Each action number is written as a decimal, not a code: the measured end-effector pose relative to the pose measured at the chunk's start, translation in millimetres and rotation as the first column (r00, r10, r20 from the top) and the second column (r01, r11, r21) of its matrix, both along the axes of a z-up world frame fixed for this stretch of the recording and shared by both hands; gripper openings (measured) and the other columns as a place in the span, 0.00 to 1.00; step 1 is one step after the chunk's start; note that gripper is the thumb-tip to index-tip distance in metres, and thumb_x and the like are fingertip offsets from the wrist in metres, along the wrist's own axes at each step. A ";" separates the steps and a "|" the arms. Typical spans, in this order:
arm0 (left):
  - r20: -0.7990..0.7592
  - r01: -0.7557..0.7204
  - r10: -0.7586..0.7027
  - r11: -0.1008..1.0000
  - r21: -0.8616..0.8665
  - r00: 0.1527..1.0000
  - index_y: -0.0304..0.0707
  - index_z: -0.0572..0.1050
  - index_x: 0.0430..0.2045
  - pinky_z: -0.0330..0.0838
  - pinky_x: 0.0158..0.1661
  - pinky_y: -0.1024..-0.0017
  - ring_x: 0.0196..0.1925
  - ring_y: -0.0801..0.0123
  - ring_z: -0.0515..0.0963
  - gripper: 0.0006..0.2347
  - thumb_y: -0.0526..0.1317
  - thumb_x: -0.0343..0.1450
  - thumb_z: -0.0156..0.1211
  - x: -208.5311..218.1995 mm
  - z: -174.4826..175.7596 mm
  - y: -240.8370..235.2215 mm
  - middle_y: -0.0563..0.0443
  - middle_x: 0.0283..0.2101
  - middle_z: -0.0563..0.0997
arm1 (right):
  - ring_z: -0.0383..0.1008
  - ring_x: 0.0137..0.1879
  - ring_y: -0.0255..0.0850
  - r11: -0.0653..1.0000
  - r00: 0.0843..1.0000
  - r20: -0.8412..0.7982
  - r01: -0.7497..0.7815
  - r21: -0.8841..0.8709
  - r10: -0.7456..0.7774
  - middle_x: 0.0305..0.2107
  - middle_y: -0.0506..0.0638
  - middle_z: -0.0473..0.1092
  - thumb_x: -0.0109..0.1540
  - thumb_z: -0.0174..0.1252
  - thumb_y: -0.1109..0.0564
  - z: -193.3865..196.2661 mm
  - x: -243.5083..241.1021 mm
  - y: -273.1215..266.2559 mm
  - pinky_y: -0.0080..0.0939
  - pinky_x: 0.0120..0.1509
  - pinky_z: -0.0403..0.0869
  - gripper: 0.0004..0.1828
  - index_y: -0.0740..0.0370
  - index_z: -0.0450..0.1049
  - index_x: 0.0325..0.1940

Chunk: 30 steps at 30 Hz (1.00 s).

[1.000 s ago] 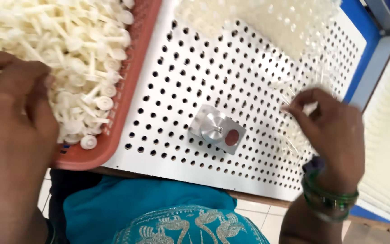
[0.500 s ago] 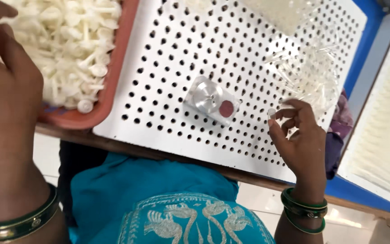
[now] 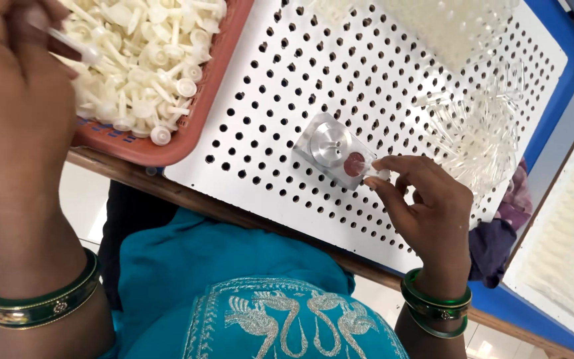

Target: The person sits at a factory workbench assembling small plastic parts. They repeatedly pick a white mushroom-shaped cap from a red basket, pick a clear plastic tube, press the cap into the tube using a small metal fixture on a perforated board, and set the joined piece aside, working through the basket one piece at a time.

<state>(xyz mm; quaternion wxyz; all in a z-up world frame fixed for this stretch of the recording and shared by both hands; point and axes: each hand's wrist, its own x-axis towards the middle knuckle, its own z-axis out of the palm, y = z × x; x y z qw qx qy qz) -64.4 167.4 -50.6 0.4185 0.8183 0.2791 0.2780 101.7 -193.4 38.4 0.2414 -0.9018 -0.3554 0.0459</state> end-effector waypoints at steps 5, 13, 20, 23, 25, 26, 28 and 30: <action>-0.019 0.094 -0.094 0.995 0.013 0.995 0.25 0.74 0.46 0.77 0.44 0.79 0.42 0.73 0.83 0.11 0.20 0.81 0.41 9.3 28.5 -0.4 0.48 0.46 0.78 | 0.72 0.29 0.30 0.999 0.999 0.025 -0.031 -0.018 0.031 0.38 0.47 0.80 0.60 0.73 0.55 1.4 5.9 5.5 0.31 0.30 0.67 0.11 0.60 0.80 0.41; 0.110 0.336 -0.318 0.884 -0.324 0.942 0.30 0.78 0.38 0.73 0.57 0.75 0.56 0.68 0.77 0.16 0.16 0.68 0.44 18.0 75.4 -26.5 0.47 0.51 0.74 | 0.72 0.29 0.30 1.000 1.000 -0.010 -0.024 -0.010 0.024 0.37 0.48 0.79 0.58 0.74 0.53 2.3 10.0 9.3 0.31 0.30 0.67 0.14 0.62 0.80 0.42; 0.286 0.733 -0.777 0.304 -0.609 0.561 0.41 0.80 0.39 0.76 0.43 0.72 0.46 0.68 0.81 0.07 0.31 0.70 0.63 -1.7 66.2 -100.4 0.53 0.46 0.77 | 0.69 0.27 0.31 0.997 0.998 -0.037 0.045 -0.067 -0.047 0.33 0.48 0.79 0.56 0.74 0.53 1.9 11.4 3.5 0.31 0.27 0.62 0.13 0.62 0.82 0.39; 0.315 0.761 -0.919 -0.026 -0.649 0.237 0.41 0.78 0.38 0.76 0.44 0.70 0.44 0.70 0.82 0.05 0.34 0.71 0.64 -0.1 65.5 -102.9 0.55 0.44 0.78 | 0.69 0.27 0.29 0.998 0.999 -0.019 0.034 -0.055 -0.036 0.35 0.47 0.80 0.57 0.75 0.54 2.0 9.7 -0.8 0.29 0.27 0.62 0.12 0.62 0.81 0.37; 0.242 0.815 -0.940 0.060 -0.577 0.240 0.40 0.82 0.37 0.76 0.43 0.70 0.43 0.70 0.83 0.05 0.35 0.70 0.66 6.9 60.8 -99.0 0.55 0.39 0.81 | 0.73 0.31 0.29 0.998 0.994 -0.095 0.063 0.013 -0.062 0.37 0.50 0.79 0.57 0.73 0.57 3.5 8.9 -3.9 0.27 0.30 0.67 0.13 0.64 0.80 0.42; 0.237 0.814 -0.940 0.066 -0.577 0.243 0.40 0.82 0.37 0.76 0.43 0.70 0.43 0.70 0.83 0.05 0.35 0.70 0.66 13.8 50.9 -105.0 0.55 0.39 0.81 | 0.73 0.31 0.29 0.998 0.994 -0.095 0.060 0.018 -0.058 0.37 0.50 0.79 0.57 0.73 0.57 1.7 7.3 -7.5 0.27 0.30 0.67 0.13 0.64 0.80 0.42; 0.482 0.667 -0.651 0.050 -0.744 0.586 0.32 0.83 0.38 0.81 0.48 0.73 0.44 0.73 0.85 0.05 0.32 0.70 0.65 28.0 31.2 -120.3 0.53 0.40 0.84 | 0.77 0.35 0.29 0.960 0.916 -0.397 0.154 0.233 -0.050 0.37 0.51 0.78 0.62 0.67 0.63 1.6 4.2 -18.0 0.27 0.39 0.75 0.11 0.65 0.76 0.48; 0.458 0.616 -0.578 0.101 -0.782 0.675 0.32 0.83 0.37 0.80 0.45 0.76 0.41 0.75 0.84 0.06 0.33 0.69 0.67 50.7 28.3 -136.6 0.53 0.39 0.85 | 0.78 0.39 0.31 0.928 0.899 -0.437 0.148 0.343 0.018 0.42 0.53 0.77 0.64 0.65 0.66 0.2 0.8 -13.8 0.29 0.42 0.77 0.11 0.66 0.74 0.50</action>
